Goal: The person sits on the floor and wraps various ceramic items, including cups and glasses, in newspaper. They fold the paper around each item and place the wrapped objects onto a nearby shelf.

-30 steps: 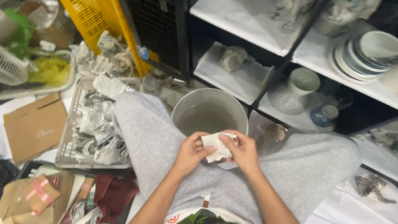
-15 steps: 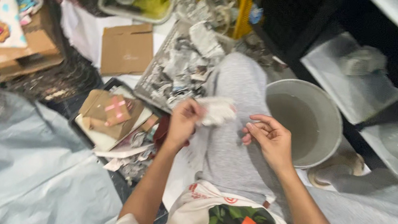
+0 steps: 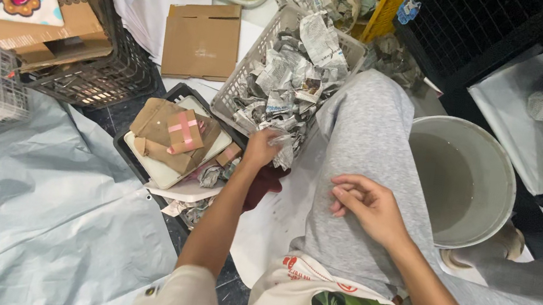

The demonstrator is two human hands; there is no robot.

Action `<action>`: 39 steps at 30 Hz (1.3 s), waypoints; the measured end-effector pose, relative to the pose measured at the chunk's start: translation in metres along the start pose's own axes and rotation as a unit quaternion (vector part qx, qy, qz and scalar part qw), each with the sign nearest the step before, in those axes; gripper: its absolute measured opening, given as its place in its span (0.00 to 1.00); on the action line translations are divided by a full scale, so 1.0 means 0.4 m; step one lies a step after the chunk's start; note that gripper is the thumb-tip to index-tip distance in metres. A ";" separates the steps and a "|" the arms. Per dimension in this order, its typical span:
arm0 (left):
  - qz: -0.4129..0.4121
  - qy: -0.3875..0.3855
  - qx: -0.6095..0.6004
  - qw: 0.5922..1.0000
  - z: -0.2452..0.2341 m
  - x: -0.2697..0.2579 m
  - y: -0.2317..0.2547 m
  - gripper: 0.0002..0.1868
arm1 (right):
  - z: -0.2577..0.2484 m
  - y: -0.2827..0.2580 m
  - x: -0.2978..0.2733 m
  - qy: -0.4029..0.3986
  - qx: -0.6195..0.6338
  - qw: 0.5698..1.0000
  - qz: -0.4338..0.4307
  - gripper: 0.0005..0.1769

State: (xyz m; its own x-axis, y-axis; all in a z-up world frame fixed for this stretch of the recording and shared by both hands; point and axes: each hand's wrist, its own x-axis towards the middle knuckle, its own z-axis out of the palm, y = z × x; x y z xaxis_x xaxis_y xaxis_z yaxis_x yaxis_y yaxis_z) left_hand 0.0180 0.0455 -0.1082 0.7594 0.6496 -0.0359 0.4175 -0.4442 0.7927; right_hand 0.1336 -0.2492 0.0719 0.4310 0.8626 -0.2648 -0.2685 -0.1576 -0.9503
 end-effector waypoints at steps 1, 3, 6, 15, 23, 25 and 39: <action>-0.030 -0.004 0.038 0.999 0.020 0.019 -0.009 0.17 | -0.001 0.003 -0.002 0.001 -0.002 1.000 0.003 0.16; -0.087 -0.011 0.113 0.990 0.054 0.058 -0.017 0.17 | -0.001 0.008 -0.006 0.005 -0.002 1.000 0.011 0.16; -0.156 0.052 0.126 0.978 0.095 0.113 -0.023 0.18 | 0.000 0.013 -0.010 0.010 0.008 1.000 0.014 0.16; -0.035 -0.016 0.218 0.975 0.251 0.059 -0.159 0.08 | 0.004 0.038 -0.013 0.025 0.035 0.999 -0.001 0.15; -0.081 -0.158 0.379 0.908 0.220 0.065 -0.080 0.16 | 0.011 0.030 0.002 -0.005 0.060 0.998 -0.008 0.14; -0.174 -0.165 0.347 0.907 0.166 0.080 0.027 0.18 | 0.000 0.026 0.001 -0.007 0.095 0.995 -0.017 0.14; 0.100 -0.165 -0.407 0.893 0.324 -0.169 0.809 0.09 | -0.306 0.084 -0.084 0.342 0.054 0.922 -0.174 0.29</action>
State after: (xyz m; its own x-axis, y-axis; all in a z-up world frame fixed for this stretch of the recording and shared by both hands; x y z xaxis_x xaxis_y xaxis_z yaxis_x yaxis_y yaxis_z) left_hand 0.1663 -0.2222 0.0720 0.9401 0.3301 0.0850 -0.1416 0.1512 0.9783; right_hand 0.2154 -0.3422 0.0288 0.9399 0.3406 -0.0227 -0.0789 0.1521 -0.9852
